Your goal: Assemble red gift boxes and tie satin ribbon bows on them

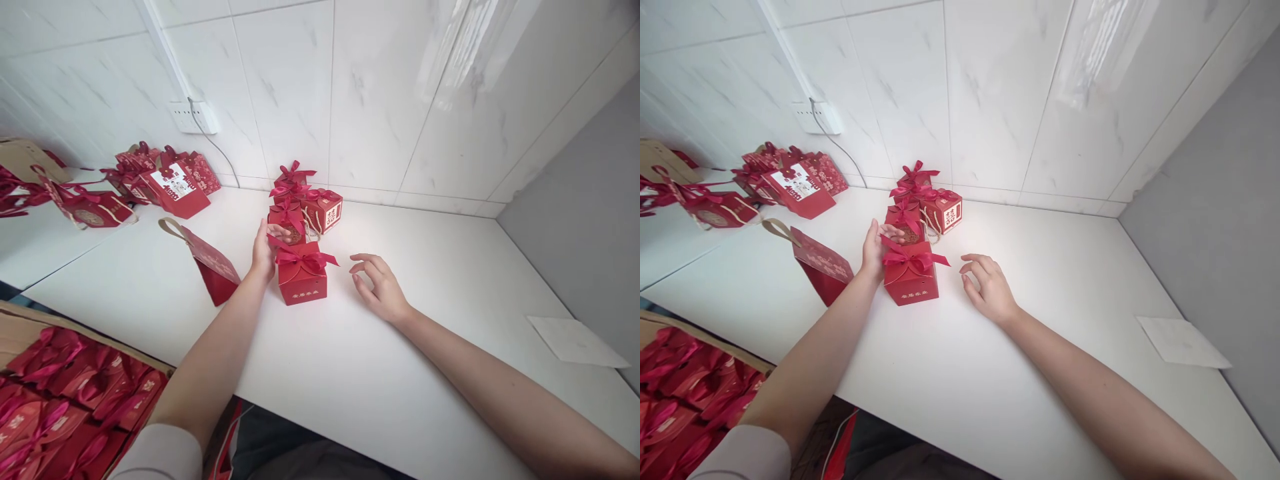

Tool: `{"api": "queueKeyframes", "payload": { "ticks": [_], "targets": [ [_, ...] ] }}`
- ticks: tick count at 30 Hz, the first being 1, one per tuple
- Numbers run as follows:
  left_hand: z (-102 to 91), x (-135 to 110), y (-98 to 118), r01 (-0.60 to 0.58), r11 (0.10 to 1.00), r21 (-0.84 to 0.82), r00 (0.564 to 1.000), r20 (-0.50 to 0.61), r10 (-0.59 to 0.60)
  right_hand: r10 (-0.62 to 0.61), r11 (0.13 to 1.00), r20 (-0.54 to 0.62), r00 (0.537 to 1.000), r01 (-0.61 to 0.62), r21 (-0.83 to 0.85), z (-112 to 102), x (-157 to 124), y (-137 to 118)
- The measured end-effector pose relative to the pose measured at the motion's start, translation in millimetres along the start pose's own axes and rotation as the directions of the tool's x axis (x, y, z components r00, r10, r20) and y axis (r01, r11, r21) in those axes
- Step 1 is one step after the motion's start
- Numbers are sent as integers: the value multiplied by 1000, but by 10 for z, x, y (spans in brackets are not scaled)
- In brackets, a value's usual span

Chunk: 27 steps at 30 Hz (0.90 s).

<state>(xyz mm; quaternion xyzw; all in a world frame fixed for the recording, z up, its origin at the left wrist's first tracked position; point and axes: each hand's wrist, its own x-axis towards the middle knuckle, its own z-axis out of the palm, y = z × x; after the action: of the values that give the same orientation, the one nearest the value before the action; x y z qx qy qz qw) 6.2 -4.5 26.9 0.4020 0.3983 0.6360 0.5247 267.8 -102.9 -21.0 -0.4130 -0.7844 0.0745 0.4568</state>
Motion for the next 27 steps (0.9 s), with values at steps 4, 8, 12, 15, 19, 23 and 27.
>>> {"api": "queueKeyframes", "payload": {
  "ticks": [4,8,12,15,19,23,27],
  "targets": [
    [-15,-136,310,-308,879,364,940,-25,339,51,996,51,997,-55,67,16,-3,10],
    [49,-449,585,-324,771,547,943,252,218,71,989,104,992,-83,118,40,4,48],
    [177,-783,920,-357,500,789,930,249,272,113,985,104,988,-125,115,46,-3,61],
    [300,-965,1244,-473,361,804,843,294,450,134,982,107,985,-146,116,45,-16,73],
    [432,-1016,1340,-572,506,646,740,672,-22,124,981,127,984,-141,133,44,-26,87],
    [428,-875,961,-651,429,627,569,776,-270,87,983,163,983,-110,144,40,-39,75],
    [329,-855,783,-731,221,645,562,754,-340,71,987,185,980,-96,127,37,-74,77]
  ]
}}
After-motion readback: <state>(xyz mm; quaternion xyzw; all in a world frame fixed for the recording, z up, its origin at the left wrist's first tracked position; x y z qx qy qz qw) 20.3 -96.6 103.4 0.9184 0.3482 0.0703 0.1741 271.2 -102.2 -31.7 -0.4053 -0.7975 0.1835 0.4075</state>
